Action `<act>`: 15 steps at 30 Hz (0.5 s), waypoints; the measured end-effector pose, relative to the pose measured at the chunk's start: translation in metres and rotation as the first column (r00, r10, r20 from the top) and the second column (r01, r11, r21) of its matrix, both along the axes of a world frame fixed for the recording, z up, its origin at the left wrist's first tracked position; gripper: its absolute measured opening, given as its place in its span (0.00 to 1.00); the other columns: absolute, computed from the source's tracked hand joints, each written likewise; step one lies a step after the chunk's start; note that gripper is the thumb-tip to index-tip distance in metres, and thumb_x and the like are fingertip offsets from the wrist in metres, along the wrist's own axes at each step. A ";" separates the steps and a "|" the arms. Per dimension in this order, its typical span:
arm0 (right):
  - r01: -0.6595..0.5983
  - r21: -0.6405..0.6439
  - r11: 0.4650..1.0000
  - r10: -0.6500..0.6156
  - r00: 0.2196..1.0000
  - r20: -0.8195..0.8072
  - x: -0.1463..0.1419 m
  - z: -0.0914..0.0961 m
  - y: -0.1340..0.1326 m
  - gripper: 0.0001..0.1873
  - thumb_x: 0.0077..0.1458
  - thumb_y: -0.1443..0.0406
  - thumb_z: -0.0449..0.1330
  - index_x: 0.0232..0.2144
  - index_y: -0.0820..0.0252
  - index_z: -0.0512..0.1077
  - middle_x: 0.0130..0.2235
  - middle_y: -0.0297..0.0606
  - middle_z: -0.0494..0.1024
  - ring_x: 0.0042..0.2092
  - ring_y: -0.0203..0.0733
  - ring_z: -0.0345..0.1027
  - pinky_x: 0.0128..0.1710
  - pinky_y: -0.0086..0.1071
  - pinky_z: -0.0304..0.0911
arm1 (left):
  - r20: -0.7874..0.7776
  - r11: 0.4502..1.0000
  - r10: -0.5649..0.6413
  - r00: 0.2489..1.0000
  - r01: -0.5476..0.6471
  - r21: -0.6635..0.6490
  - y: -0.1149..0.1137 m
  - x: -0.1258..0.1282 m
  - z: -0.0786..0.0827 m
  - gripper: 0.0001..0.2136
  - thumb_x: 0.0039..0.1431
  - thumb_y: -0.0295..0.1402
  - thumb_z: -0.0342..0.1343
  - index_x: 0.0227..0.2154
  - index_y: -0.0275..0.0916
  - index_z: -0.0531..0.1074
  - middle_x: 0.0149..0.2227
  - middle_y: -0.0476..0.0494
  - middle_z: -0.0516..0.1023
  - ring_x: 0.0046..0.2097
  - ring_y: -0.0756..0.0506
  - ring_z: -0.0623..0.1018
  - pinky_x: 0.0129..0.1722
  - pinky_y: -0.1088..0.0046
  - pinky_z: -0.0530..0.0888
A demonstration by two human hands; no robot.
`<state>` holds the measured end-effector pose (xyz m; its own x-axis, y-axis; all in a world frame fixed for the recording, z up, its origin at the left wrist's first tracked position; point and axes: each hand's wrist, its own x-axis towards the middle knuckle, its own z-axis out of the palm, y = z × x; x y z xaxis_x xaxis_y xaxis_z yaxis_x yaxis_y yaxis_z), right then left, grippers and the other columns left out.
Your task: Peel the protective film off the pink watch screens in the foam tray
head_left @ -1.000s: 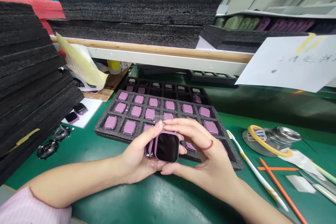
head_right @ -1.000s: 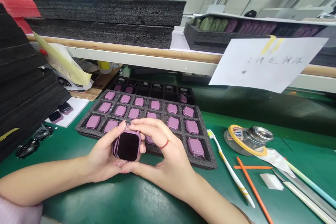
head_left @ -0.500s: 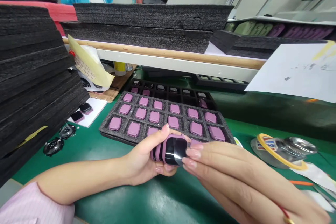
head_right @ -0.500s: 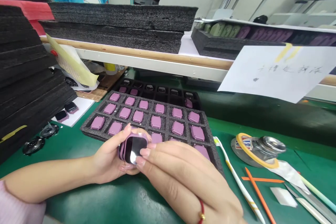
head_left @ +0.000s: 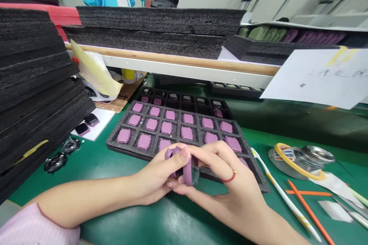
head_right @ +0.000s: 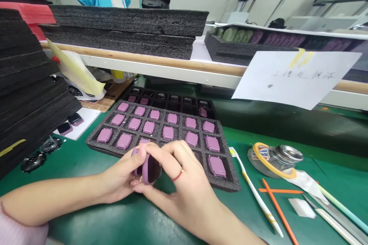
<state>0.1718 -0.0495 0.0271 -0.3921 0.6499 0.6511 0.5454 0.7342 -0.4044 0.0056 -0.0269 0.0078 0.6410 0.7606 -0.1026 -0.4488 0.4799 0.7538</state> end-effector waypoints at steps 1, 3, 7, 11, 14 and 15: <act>-0.006 -0.030 1.000 0.005 1.000 -0.027 0.000 -0.001 0.001 0.28 0.55 0.63 0.69 0.57 0.53 0.68 0.37 0.37 0.75 0.37 0.41 0.71 0.35 0.35 0.73 | 0.002 1.000 -0.001 1.000 0.001 -0.021 0.001 0.000 -0.001 0.24 0.53 0.55 0.66 0.32 0.36 0.70 0.19 0.56 0.61 0.18 0.57 0.53 0.16 0.81 0.48; -0.018 -0.050 0.999 0.014 0.998 -0.065 0.002 0.000 0.002 0.27 0.53 0.64 0.70 0.54 0.52 0.69 0.40 0.37 0.77 0.40 0.43 0.72 0.38 0.36 0.73 | 0.019 0.996 -0.008 1.000 0.010 -0.086 0.003 0.000 -0.002 0.24 0.55 0.55 0.64 0.30 0.35 0.71 0.17 0.56 0.61 0.17 0.57 0.52 0.16 0.81 0.48; -0.036 -0.030 0.999 0.033 0.997 -0.075 0.008 0.006 0.005 0.28 0.51 0.62 0.72 0.54 0.50 0.69 0.46 0.39 0.80 0.45 0.47 0.74 0.46 0.41 0.73 | 0.031 0.987 -0.013 0.999 0.018 -0.157 0.006 -0.002 0.002 0.23 0.50 0.52 0.69 0.29 0.34 0.72 0.20 0.52 0.68 0.16 0.59 0.54 0.14 0.81 0.46; -0.043 -0.028 0.999 0.041 0.998 -0.052 0.009 0.006 0.006 0.28 0.52 0.61 0.71 0.54 0.50 0.69 0.44 0.39 0.80 0.43 0.47 0.74 0.43 0.41 0.73 | -0.003 0.991 -0.041 0.999 0.040 -0.127 0.004 -0.003 0.008 0.27 0.48 0.57 0.67 0.29 0.31 0.76 0.22 0.49 0.71 0.15 0.60 0.54 0.13 0.81 0.45; -0.046 -0.018 0.999 0.045 0.998 -0.031 0.007 0.003 0.004 0.28 0.54 0.62 0.70 0.55 0.50 0.68 0.45 0.41 0.79 0.44 0.47 0.74 0.44 0.41 0.73 | -0.007 0.991 -0.043 0.999 0.042 -0.129 0.003 -0.002 0.009 0.28 0.47 0.57 0.68 0.29 0.31 0.76 0.22 0.49 0.71 0.15 0.60 0.54 0.13 0.81 0.46; -0.053 -0.013 0.999 0.053 0.998 -0.016 0.007 0.002 0.004 0.29 0.55 0.63 0.69 0.57 0.50 0.67 0.47 0.42 0.78 0.46 0.47 0.74 0.44 0.41 0.74 | -0.001 0.990 -0.043 0.999 0.042 -0.134 0.003 -0.002 0.008 0.26 0.48 0.55 0.68 0.28 0.31 0.76 0.20 0.50 0.69 0.16 0.60 0.54 0.13 0.82 0.46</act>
